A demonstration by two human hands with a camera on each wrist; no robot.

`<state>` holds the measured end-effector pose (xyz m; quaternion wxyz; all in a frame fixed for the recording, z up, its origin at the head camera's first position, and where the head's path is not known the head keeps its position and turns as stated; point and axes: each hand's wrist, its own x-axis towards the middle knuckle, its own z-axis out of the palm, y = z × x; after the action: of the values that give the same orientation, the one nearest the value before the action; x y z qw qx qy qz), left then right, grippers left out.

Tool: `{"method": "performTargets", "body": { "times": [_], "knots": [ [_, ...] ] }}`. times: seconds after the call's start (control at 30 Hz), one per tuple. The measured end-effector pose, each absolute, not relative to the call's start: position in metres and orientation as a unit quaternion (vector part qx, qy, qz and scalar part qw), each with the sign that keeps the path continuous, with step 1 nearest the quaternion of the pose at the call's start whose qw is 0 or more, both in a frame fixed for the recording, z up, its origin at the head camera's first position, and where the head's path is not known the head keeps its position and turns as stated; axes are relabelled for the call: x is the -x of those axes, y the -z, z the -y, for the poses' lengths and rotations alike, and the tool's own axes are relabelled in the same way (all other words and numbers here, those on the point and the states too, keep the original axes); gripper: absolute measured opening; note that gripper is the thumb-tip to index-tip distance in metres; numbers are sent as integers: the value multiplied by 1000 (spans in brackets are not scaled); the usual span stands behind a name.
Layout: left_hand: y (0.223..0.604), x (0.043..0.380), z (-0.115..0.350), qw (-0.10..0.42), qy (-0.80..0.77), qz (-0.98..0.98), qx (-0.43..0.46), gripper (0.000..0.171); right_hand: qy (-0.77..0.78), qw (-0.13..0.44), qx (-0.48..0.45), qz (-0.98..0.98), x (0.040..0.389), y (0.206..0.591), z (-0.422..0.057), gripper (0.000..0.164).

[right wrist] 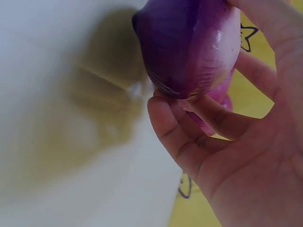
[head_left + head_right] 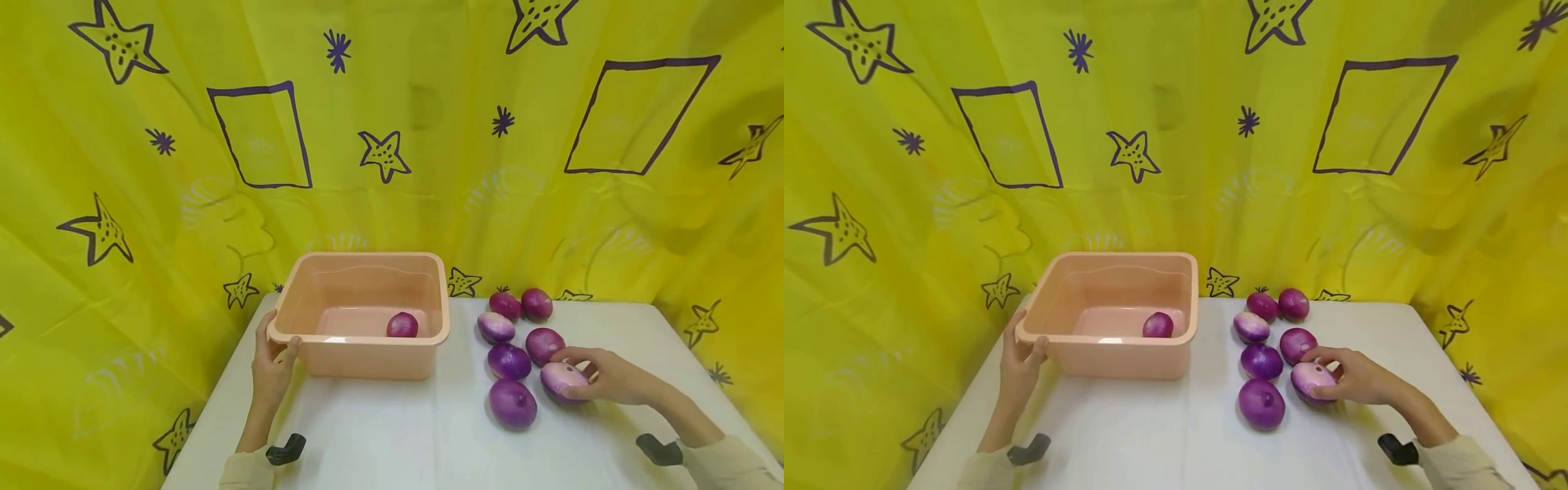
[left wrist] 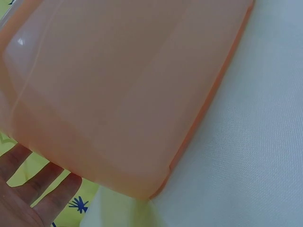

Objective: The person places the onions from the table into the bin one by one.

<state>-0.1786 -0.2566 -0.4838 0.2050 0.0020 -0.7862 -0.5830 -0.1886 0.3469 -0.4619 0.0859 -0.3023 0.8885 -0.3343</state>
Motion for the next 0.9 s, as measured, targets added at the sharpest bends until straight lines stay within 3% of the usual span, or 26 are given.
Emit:
{"method": "performTargets", "body": {
  "times": [0.23, 0.67, 0.9],
  "knots": [
    [484, 177, 257, 197, 580, 790, -12, 71, 308, 5, 325, -894, 200, 424, -347, 48],
    [488, 177, 258, 206, 565, 799, -14, 71, 305, -135, 249, -909, 239, 367, -330, 57],
    [488, 177, 257, 211, 560, 801, -16, 71, 311, -161, 235, -907, 255, 351, -324, 57]
  ]
}}
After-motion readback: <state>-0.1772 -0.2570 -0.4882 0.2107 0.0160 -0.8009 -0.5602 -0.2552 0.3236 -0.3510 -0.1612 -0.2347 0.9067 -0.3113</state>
